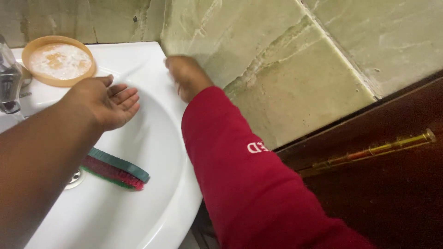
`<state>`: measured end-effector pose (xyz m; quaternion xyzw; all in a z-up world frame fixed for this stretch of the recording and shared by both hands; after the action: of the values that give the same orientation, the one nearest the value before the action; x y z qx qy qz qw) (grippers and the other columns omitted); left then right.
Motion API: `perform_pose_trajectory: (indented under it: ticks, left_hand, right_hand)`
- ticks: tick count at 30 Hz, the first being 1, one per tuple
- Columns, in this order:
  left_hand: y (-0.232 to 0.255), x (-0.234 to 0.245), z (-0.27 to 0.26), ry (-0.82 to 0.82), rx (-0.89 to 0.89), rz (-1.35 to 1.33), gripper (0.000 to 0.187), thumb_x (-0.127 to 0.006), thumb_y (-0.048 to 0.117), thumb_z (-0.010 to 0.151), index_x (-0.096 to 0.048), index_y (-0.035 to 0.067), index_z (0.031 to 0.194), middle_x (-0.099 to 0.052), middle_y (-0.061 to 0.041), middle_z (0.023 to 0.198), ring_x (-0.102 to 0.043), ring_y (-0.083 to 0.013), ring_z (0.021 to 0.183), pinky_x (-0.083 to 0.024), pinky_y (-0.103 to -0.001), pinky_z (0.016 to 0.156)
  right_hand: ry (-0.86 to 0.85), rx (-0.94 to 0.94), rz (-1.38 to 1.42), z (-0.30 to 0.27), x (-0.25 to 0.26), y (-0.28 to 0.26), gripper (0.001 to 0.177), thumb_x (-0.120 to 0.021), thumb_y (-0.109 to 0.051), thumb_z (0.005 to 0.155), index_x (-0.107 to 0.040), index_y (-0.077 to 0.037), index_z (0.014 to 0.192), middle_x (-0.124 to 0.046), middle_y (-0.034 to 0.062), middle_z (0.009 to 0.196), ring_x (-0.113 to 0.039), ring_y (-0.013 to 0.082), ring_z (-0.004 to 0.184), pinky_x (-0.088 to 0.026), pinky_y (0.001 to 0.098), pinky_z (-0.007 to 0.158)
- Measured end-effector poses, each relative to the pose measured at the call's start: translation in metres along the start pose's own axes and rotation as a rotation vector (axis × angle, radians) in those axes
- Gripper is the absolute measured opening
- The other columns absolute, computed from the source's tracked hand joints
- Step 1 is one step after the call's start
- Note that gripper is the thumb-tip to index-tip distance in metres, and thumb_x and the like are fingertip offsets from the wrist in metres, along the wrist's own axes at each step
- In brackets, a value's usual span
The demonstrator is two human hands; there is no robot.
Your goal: The person cleans a bathroom sink by scrubbing the ceramic basin and edges with a brush and water.
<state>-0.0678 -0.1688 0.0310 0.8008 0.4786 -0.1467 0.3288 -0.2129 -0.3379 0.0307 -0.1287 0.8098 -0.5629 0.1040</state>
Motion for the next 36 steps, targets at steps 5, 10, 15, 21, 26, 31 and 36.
perform_pose_trajectory:
  ticks: [5, 10, 15, 21, 26, 31, 36]
  left_hand:
    - [0.003, 0.03, -0.002, 0.115, -0.012, -0.005, 0.051, -0.054, 0.033, 0.105, -0.044, 0.001, 0.143, -0.058, -0.017, 0.147, -0.056, -0.0292, 0.14, -0.042, -0.043, 0.12]
    - [0.016, 0.05, -0.001, 0.173, -0.068, -0.045, 0.059, -0.063, 0.038, 0.098, -0.048, 0.0, 0.14, -0.061, -0.016, 0.14, -0.058, -0.0301, 0.136, -0.047, -0.043, 0.117]
    - [0.028, 0.053, 0.001, 0.211, -0.095, -0.066, 0.064, -0.067, 0.042, 0.096, -0.05, -0.009, 0.132, -0.063, -0.017, 0.13, -0.065, -0.0296, 0.128, -0.055, -0.042, 0.112]
    - [0.032, 0.057, -0.001, 0.288, -0.112, -0.07, 0.056, -0.063, 0.04, 0.1, -0.053, -0.01, 0.124, -0.066, -0.022, 0.122, -0.07, -0.0317, 0.119, -0.058, -0.045, 0.107]
    - [0.036, 0.059, 0.007, 0.289, -0.132, -0.03, 0.051, -0.058, 0.038, 0.101, -0.056, -0.009, 0.122, -0.069, -0.021, 0.122, -0.074, -0.0296, 0.115, -0.063, -0.044, 0.104]
    - [0.04, 0.059, -0.004, 0.28, -0.148, 0.051, 0.059, -0.059, 0.045, 0.101, -0.053, -0.01, 0.123, -0.068, -0.021, 0.121, -0.072, -0.0315, 0.115, -0.061, -0.046, 0.103]
    - [0.044, 0.061, -0.009, 0.281, -0.125, 0.078, 0.056, -0.052, 0.042, 0.104, -0.052, -0.011, 0.12, -0.068, -0.023, 0.117, -0.071, -0.0344, 0.115, -0.06, -0.048, 0.102]
  right_hand:
    - [0.106, 0.3, -1.005, 0.015, -0.023, 0.034, 0.07, -0.042, -0.04, 0.1, -0.04, 0.003, 0.155, -0.037, 0.0203, 0.164, -0.033, 0.0308, 0.153, -0.027, 0.038, 0.124]
    - [0.121, 0.201, -1.242, -0.032, -0.062, 0.023, 0.093, -0.04, -0.068, 0.096, -0.017, -0.004, 0.16, -0.006, 0.0107, 0.171, -0.003, 0.0285, 0.158, -0.011, 0.0505, 0.124]
    - [-0.024, 0.205, -1.479, -0.061, -0.081, 0.003, 0.102, -0.049, -0.069, 0.092, -0.007, -0.009, 0.163, 0.001, 0.005, 0.172, 0.004, 0.03, 0.158, -0.008, 0.0515, 0.126]
    - [-0.127, 0.368, -1.529, -0.065, -0.079, 0.013, 0.098, -0.062, -0.051, 0.094, -0.002, -0.017, 0.164, 0.0, 0.0019, 0.173, 0.003, 0.0289, 0.159, -0.009, 0.0527, 0.126]
    - [-0.146, 0.321, -1.536, -0.064, -0.079, 0.011, 0.101, -0.065, -0.045, 0.093, 0.002, -0.017, 0.163, 0.003, 0.0007, 0.173, 0.004, 0.0279, 0.159, -0.009, 0.0517, 0.127]
    - [-0.157, 0.262, -1.538, -0.07, -0.081, 0.01, 0.107, -0.07, -0.041, 0.089, 0.004, -0.018, 0.163, 0.005, 0.0002, 0.173, 0.006, 0.0266, 0.159, -0.007, 0.0501, 0.127]
    - [-0.159, 0.262, -1.53, -0.073, -0.082, 0.007, 0.112, -0.074, -0.039, 0.086, 0.005, -0.018, 0.163, 0.005, -0.0003, 0.173, 0.006, 0.0258, 0.159, -0.007, 0.0495, 0.127]
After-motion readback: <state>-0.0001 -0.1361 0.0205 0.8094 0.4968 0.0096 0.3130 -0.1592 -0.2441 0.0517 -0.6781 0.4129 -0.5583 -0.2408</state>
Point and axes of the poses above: each hand's wrist, its own z-axis towards the middle knuckle, its own x-axis out of the back of the hand, y = z × x, the point moved 9 cm from there along z, towards the middle knuckle
